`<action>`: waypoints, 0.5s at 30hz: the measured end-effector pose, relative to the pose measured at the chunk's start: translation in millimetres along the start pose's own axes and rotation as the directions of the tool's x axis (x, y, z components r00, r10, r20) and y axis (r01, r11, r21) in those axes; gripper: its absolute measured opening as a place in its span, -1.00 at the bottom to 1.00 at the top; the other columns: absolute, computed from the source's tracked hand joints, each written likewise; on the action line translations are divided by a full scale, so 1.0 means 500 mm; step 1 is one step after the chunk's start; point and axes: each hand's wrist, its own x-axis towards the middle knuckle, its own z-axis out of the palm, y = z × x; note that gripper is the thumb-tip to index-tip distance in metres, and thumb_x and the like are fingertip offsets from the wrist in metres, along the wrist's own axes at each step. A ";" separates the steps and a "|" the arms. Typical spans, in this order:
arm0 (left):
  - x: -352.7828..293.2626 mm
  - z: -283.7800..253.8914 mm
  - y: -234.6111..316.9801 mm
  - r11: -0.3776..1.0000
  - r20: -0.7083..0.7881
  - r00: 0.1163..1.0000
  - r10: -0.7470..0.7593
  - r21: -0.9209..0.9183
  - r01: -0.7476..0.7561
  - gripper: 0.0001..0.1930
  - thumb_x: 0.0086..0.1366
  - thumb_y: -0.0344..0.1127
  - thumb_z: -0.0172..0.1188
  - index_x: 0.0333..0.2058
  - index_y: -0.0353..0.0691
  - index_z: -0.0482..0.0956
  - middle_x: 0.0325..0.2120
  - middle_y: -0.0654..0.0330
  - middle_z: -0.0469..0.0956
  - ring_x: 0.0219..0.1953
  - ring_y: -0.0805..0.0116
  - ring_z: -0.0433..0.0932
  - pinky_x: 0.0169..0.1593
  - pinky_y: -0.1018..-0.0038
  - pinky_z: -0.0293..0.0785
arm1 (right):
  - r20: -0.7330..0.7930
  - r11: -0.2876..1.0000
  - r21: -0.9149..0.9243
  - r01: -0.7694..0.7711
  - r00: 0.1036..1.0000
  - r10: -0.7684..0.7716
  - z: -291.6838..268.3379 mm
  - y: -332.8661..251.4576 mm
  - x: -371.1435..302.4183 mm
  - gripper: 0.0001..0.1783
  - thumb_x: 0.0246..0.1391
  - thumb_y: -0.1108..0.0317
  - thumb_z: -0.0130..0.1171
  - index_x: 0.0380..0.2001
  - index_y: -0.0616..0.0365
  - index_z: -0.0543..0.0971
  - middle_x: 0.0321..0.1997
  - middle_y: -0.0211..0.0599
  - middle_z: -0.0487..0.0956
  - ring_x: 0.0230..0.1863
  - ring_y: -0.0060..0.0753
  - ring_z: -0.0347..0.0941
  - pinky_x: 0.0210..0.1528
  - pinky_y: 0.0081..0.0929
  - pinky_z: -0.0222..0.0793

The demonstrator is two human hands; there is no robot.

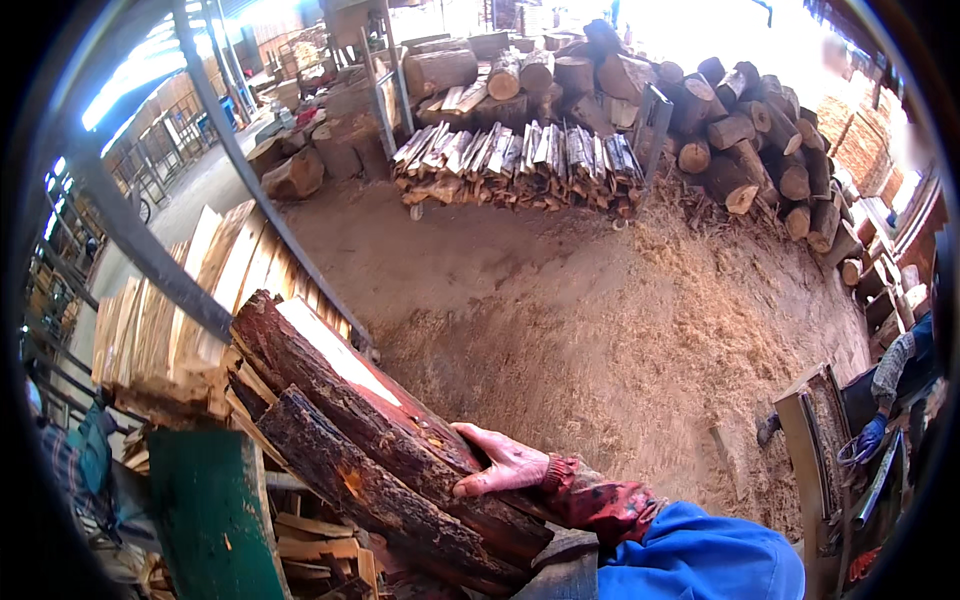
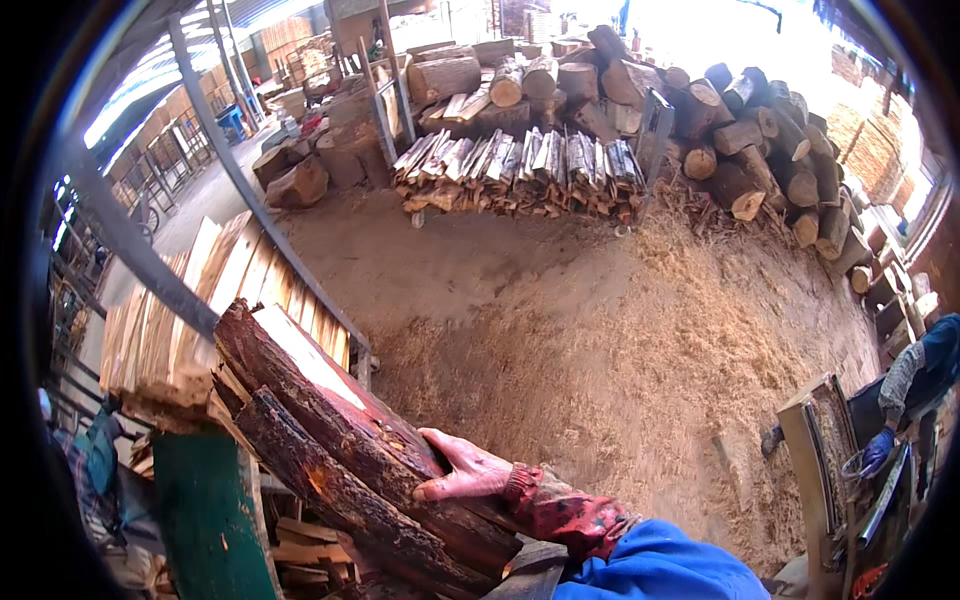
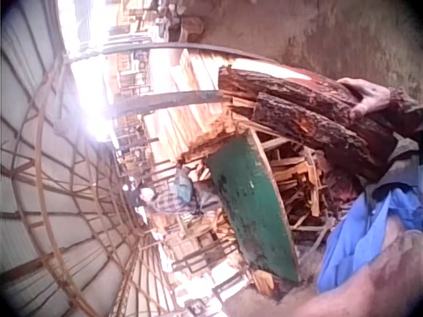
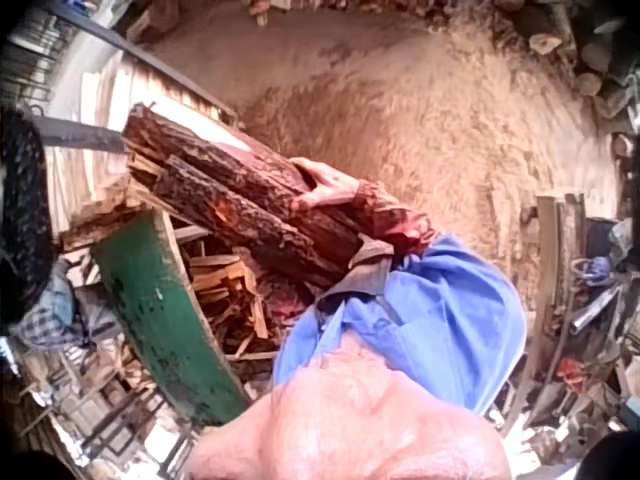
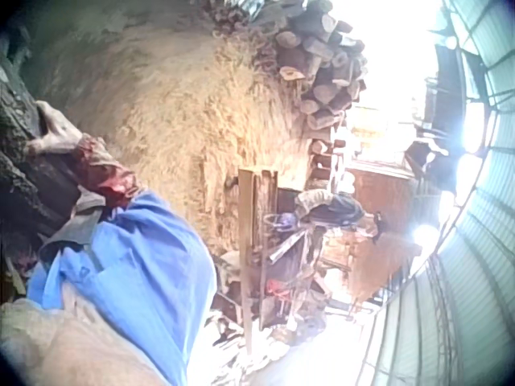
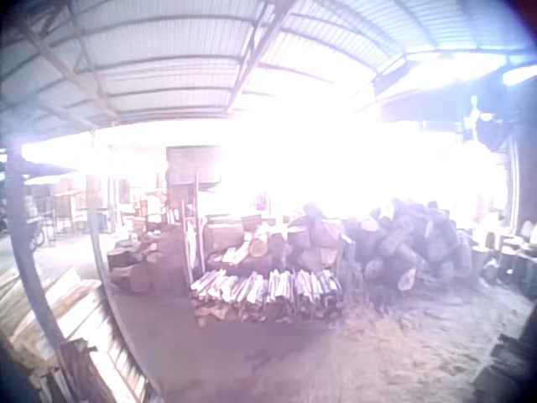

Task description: The person picks up cut wooden planks from a green workbench and stacks them in a pile. The person repeatedly lifts planks and places them in a growing stack.

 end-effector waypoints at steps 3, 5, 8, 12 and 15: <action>0.137 -0.005 0.016 1.000 0.074 0.997 0.013 0.005 -0.013 -0.04 0.09 0.43 0.06 0.30 -0.12 0.09 0.19 0.04 0.26 0.13 0.02 0.33 0.17 0.08 0.32 | -0.028 1.000 0.013 -0.008 1.000 0.009 -0.067 -0.026 0.087 0.04 -0.18 -0.03 0.42 0.25 0.31 0.17 0.14 -0.06 0.39 0.21 -0.30 0.26 0.24 -0.36 0.16; 0.223 -0.021 -0.002 0.999 0.127 0.991 0.036 0.025 -0.039 -0.03 0.09 0.42 0.06 0.32 -0.08 0.07 0.18 0.06 0.27 0.13 0.02 0.33 0.17 0.08 0.31 | -0.029 1.000 0.012 -0.024 0.999 0.024 -0.114 -0.021 0.144 0.02 -0.17 -0.02 0.42 0.24 0.30 0.18 0.14 -0.07 0.39 0.20 -0.31 0.26 0.24 -0.37 0.16; 0.325 -0.033 -0.030 0.997 0.059 0.998 0.002 -0.073 0.002 -0.03 0.09 0.43 0.04 0.32 -0.09 0.07 0.20 0.05 0.26 0.16 0.01 0.30 0.20 0.07 0.26 | -0.058 1.000 0.000 0.016 0.998 -0.016 -0.166 0.000 0.220 0.01 -0.17 0.00 0.42 0.24 0.31 0.19 0.14 -0.07 0.39 0.21 -0.33 0.25 0.24 -0.38 0.15; 0.485 0.070 0.022 0.960 0.072 0.993 -0.092 -0.259 0.108 -0.06 0.03 0.29 0.25 0.25 -0.21 0.19 0.08 -0.01 0.39 0.03 -0.06 0.44 0.11 0.04 0.41 | -0.140 0.999 0.034 0.005 0.990 0.000 -0.254 -0.009 0.328 0.02 -0.16 0.02 0.42 0.26 0.31 0.17 0.15 -0.07 0.39 0.21 -0.32 0.25 0.25 -0.37 0.14; 0.575 0.138 0.029 0.946 0.136 0.984 -0.113 -0.289 0.148 -0.07 0.05 0.28 0.24 0.25 -0.21 0.20 0.09 -0.02 0.39 0.04 -0.06 0.44 0.12 0.05 0.40 | -0.204 0.999 -0.035 -0.005 0.979 -0.003 -0.328 -0.011 0.373 -0.01 -0.15 -0.04 0.37 0.23 0.31 0.20 0.12 -0.02 0.42 0.17 -0.26 0.30 0.23 -0.35 0.18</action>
